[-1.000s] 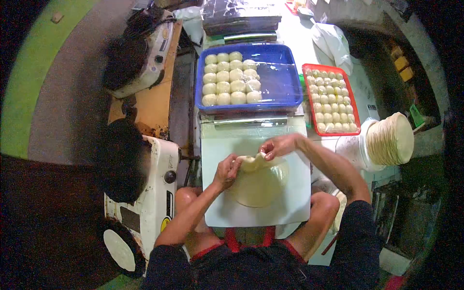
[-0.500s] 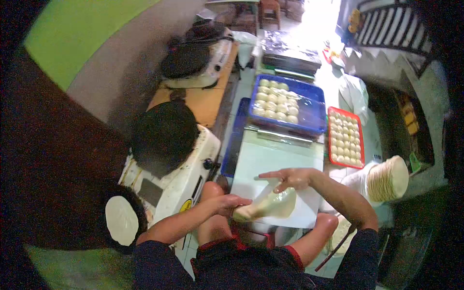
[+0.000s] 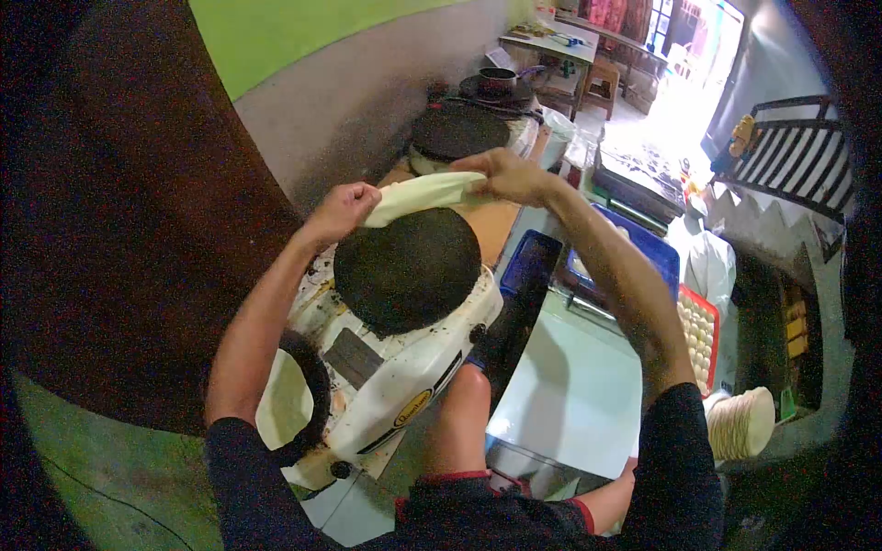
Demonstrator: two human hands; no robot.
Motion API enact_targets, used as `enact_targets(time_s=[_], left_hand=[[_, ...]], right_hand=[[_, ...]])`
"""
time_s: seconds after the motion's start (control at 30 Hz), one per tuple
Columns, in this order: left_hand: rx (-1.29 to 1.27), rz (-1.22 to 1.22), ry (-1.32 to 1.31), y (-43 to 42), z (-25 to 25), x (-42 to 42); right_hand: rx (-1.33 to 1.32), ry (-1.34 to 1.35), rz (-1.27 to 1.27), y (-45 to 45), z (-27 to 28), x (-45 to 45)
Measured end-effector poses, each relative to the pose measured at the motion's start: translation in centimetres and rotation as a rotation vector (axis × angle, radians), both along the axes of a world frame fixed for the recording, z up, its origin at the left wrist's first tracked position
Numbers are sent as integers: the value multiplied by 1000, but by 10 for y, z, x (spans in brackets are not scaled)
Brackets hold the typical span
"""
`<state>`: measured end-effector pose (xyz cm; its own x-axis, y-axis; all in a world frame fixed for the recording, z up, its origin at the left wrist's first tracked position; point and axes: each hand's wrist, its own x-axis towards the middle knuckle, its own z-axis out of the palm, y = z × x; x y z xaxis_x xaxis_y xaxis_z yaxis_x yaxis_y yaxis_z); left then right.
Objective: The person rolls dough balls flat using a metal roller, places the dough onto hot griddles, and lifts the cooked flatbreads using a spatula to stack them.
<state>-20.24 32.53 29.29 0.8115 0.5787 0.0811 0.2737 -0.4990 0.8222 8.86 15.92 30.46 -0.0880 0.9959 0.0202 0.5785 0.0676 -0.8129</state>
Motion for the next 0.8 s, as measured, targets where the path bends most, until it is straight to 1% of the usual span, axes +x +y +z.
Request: enact_targets(time_s=[0.03, 0.07, 0.1, 0.13, 0.17, 0.2, 0.23, 0.27, 0.33, 0.4, 0.43, 0.47, 0.5, 0.53, 0.57, 0.6, 0.67, 0.7, 0.8], left_hand=[[90, -52, 29, 14, -23, -4], [178, -105, 60, 30, -58, -10], [267, -160, 92, 35, -82, -18], [243, -157, 143, 10, -92, -30], [356, -333, 242, 15, -125, -44], [621, -368, 27, -4, -151, -59], [555, -519, 436, -15, -157, -75], [629, -612, 375, -36, -153, -89], [490, -535, 451, -63, -116, -95], [461, -245, 165, -62, -129, -64], [420, -95, 24, -67, -128, -38], [522, -45, 106, -55, -140, -15], [521, -6, 186, -37, -179, 8], [479, 67, 327, -21, -222, 24], [459, 109, 429, -31, -215, 29], [431, 152, 534, -38, -204, 31], [527, 191, 416, -34, -197, 30], [564, 207, 361, -37, -198, 26], [659, 60, 455, -37, -197, 6]], right_hand=[[25, -90, -11, 12, -9, -3], [77, -228, -22, 15, -24, -12], [131, -365, -34, 11, -42, -27], [-32, -682, -73, 9, -58, -46], [-146, -801, 102, 19, -121, -37], [-121, -691, 225, 13, -179, -34], [-31, -666, 269, -9, -190, -46], [4, -658, 277, -28, -188, -51], [126, -610, 183, -31, -190, -55], [193, -357, -19, -8, -171, -83], [175, -296, -45, 12, -178, -95], [209, -236, -66, 42, -209, -97], [245, -177, -86, 71, -241, -98], [168, -616, -124, 78, -237, -98], [159, -703, -166, 91, -242, -90], [179, -713, -174, 100, -234, -81], [189, -708, -187, 106, -223, -70], [243, -744, -147, 99, -216, -70], [156, -737, 46, 39, -203, -85]])
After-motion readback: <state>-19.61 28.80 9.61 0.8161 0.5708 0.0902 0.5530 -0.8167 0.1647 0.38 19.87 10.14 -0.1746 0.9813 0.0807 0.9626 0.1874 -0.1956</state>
